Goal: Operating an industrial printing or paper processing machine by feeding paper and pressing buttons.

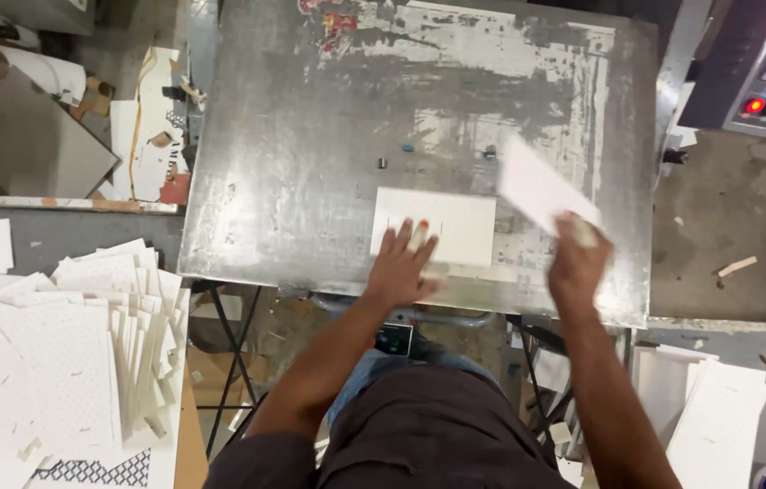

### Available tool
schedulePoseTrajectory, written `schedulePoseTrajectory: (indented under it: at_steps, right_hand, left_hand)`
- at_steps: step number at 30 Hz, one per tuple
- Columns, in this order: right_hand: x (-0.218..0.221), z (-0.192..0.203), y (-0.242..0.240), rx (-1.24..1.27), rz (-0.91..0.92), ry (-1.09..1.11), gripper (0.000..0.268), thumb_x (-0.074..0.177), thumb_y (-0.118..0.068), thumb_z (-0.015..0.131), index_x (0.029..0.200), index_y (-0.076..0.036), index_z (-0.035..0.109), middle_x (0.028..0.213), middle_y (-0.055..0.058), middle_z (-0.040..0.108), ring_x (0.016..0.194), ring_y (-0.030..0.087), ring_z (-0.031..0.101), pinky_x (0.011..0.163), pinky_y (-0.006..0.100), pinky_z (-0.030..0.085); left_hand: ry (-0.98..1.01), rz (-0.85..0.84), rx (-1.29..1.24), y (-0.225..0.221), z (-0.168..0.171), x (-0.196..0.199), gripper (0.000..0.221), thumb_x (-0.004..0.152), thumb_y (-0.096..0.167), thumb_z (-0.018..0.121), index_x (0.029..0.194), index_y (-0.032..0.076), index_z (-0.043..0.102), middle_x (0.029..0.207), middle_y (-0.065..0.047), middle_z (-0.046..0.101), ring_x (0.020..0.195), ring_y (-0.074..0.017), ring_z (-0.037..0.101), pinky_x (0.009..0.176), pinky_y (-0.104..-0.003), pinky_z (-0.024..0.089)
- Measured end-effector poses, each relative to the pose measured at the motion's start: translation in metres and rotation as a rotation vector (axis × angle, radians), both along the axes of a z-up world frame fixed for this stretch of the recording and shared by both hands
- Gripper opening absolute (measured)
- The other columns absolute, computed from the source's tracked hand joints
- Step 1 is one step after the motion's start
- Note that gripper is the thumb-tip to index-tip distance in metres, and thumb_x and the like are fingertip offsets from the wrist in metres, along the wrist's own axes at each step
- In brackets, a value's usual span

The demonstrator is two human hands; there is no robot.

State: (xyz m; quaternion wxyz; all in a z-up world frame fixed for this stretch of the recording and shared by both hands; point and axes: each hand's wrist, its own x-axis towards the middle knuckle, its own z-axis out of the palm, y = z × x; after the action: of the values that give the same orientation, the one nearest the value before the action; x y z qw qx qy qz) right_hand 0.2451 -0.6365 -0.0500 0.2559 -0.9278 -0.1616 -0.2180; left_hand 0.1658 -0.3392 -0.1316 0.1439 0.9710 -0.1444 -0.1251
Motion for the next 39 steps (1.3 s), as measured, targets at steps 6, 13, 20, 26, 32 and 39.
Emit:
schedulePoseTrajectory:
  at_steps: [6,13,20,26,32,39]
  right_hand:
    - [-0.003,-0.070,0.072,-0.423,0.300,0.132,0.039,0.090,-0.007,0.061,0.127,-0.012,0.071,0.129,0.014,0.069,0.119,0.034,0.061,0.096,0.053,0.041]
    - [0.019,-0.079,0.103,-0.395,0.403,0.131,0.039,0.091,-0.005,0.061,0.128,-0.012,0.071,0.141,0.008,0.062,0.127,0.029,0.055,0.102,0.052,0.037]
    - [0.045,-0.093,0.105,-0.288,0.487,0.192,0.034,0.094,-0.006,0.064,0.128,-0.010,0.070,0.140,0.012,0.061,0.127,0.032,0.054,0.100,0.051,0.037]
    - [0.054,-0.100,0.103,-0.260,0.501,0.320,0.051,0.082,-0.015,0.069,0.133,-0.014,0.069,0.146,0.011,0.059,0.134,0.031,0.052,0.105,0.050,0.036]
    - [0.075,-0.099,0.116,-0.359,0.417,0.436,0.075,0.090,-0.053,0.069,0.150,-0.011,0.053,0.147,0.020,0.054,0.143,0.038,0.039,0.109,0.058,0.027]
    - [0.151,-0.014,0.133,-0.320,0.303,0.452,0.065,0.097,-0.048,0.065,0.150,-0.011,0.052,0.146,0.023,0.053,0.145,0.037,0.034,0.106,0.070,0.017]
  left_hand:
    - [-0.031,-0.006,-0.024,0.038,0.014,-0.085,0.079,0.081,0.039,0.072,0.153,0.019,0.046,0.164,-0.009,0.038,0.154,-0.0352,0.025,0.122,-0.057,0.021]
    - [-0.112,0.192,-0.059,0.127,0.036,-0.131,0.061,0.083,-0.007,0.060,0.138,0.020,0.064,0.143,-0.011,0.062,0.133,-0.0349,0.054,0.115,-0.055,0.041]
    - [-0.302,0.700,0.103,0.239,0.133,-0.174,0.053,0.087,-0.014,0.056,0.128,0.018,0.069,0.135,-0.008,0.072,0.127,-0.0357,0.058,0.105,-0.048,0.051]
    - [-0.583,0.939,0.688,0.355,0.071,-0.303,0.018,0.110,-0.005,0.054,0.116,0.007,0.066,0.133,-0.017,0.071,0.115,-0.0283,0.064,0.102,-0.046,0.049]
    - [-0.221,1.188,0.583,0.401,-0.038,-0.396,0.012,0.119,0.009,0.054,0.124,0.005,0.064,0.121,-0.023,0.072,0.104,-0.0431,0.065,0.082,-0.055,0.053]
    - [-0.090,1.249,0.272,0.381,-0.052,-0.392,0.064,0.099,0.045,0.069,0.149,0.006,0.059,0.140,-0.029,0.063,0.115,-0.0550,0.059,0.092,-0.066,0.052]
